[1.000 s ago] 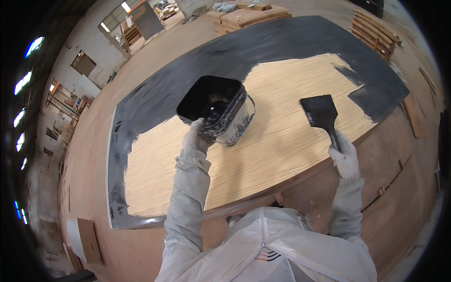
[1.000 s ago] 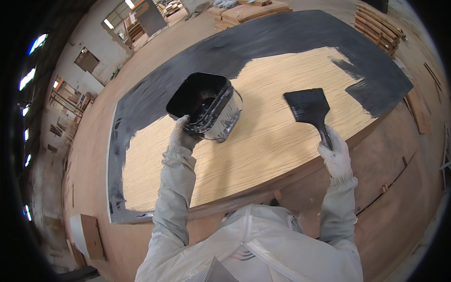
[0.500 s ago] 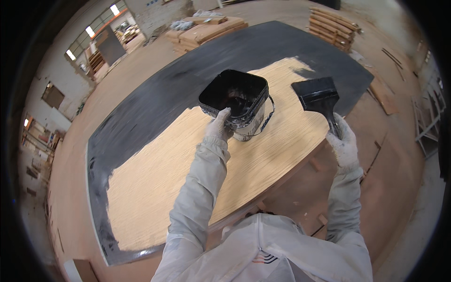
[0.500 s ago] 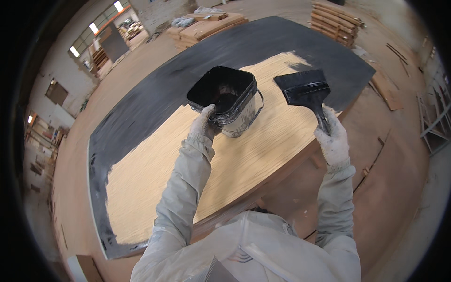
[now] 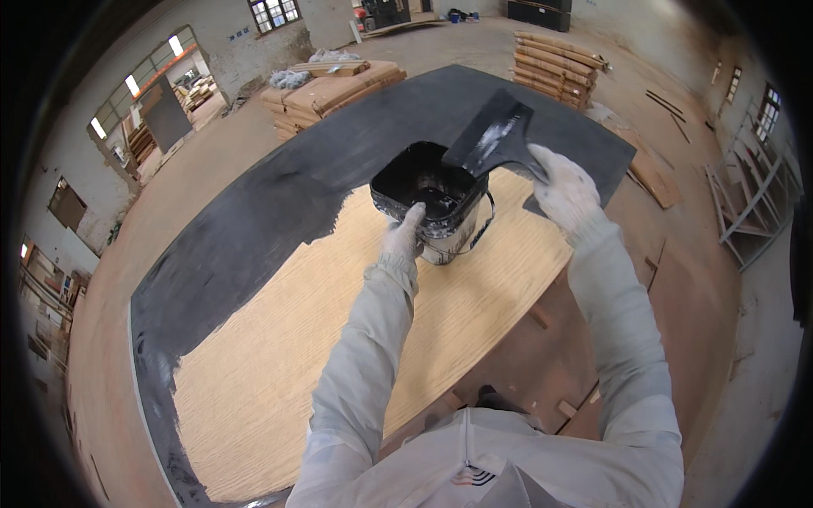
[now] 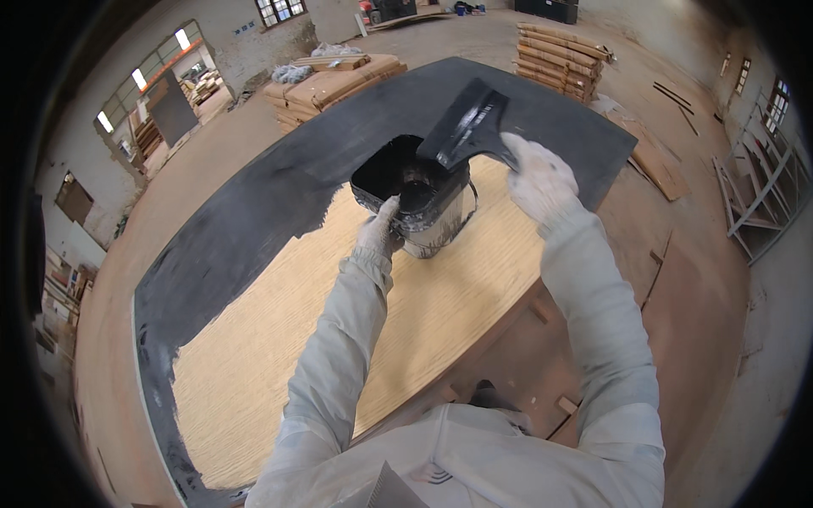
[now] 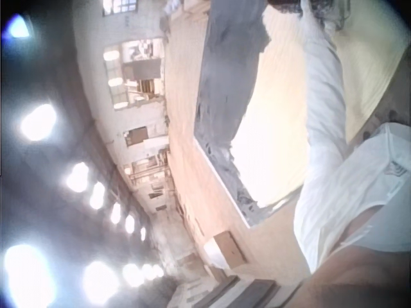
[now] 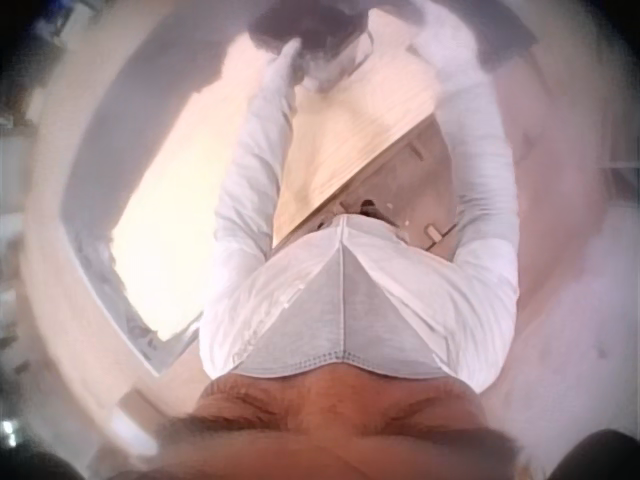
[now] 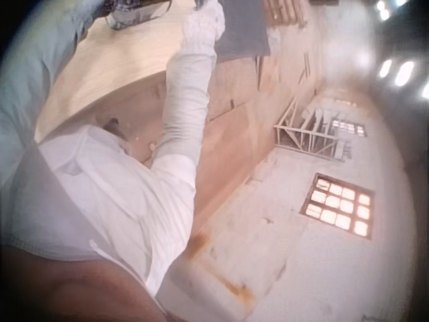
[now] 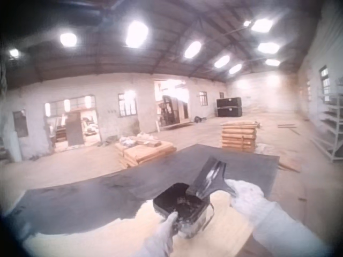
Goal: The person applies black paint to a large flat wooden board using a brush. They repeatedly dip the brush into a paint container and spread the paint across the surface in broad strokes, gradually covering more of the board.
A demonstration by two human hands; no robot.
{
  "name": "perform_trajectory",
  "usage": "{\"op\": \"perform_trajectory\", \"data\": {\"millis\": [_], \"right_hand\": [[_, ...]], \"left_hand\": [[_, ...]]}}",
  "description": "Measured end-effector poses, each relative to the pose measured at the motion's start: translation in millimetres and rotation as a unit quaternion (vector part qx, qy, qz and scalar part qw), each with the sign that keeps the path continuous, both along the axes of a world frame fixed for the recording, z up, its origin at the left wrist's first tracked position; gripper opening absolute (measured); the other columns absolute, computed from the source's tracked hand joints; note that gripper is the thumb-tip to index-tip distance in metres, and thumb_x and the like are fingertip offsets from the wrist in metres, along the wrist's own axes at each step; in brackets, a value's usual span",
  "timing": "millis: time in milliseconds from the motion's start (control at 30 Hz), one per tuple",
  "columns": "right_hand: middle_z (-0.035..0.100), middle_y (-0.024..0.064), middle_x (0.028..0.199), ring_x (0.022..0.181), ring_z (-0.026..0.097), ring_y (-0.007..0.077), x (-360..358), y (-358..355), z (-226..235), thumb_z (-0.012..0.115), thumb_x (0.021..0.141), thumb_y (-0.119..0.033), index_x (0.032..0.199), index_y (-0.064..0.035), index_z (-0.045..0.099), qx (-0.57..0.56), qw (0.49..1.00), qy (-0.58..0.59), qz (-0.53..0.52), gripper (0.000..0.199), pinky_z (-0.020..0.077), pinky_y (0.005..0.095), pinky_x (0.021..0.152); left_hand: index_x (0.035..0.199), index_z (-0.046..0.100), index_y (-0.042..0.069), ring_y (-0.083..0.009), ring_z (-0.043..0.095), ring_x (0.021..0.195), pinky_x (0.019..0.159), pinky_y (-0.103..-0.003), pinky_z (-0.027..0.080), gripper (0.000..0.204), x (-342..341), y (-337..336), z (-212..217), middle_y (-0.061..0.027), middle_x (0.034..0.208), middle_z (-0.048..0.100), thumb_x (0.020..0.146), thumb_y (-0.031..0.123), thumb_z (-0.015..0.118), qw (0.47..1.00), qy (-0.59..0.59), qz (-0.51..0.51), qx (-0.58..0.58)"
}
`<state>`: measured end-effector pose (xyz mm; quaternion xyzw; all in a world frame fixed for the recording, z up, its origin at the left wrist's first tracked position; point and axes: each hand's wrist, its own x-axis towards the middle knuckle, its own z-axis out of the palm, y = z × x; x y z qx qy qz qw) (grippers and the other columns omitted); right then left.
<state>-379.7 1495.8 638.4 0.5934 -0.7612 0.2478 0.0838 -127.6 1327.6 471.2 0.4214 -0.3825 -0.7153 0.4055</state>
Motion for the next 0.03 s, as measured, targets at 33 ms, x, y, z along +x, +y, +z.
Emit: {"op": "perform_trajectory", "data": {"millis": [33], "right_hand": [[0.063, 0.0193, 0.142, 0.130, 0.062, 0.0320, 7.6, -17.9, 14.6, 0.066, 0.090, -0.017, 0.150, -0.0132, 0.054, 0.030, 0.999, 0.023, 0.017, 0.061, 0.0466, 0.0396, 0.112]], "left_hand": [[0.138, 0.062, 0.007, -0.0252, 0.068, 0.109, 0.087, -0.045, 0.054, 0.066, 2.0, -8.5, -5.9, -0.0069, 0.121, 0.073, 0.088, 0.045, 0.085, 1.000, 0.002, 0.011, -0.018]]}}
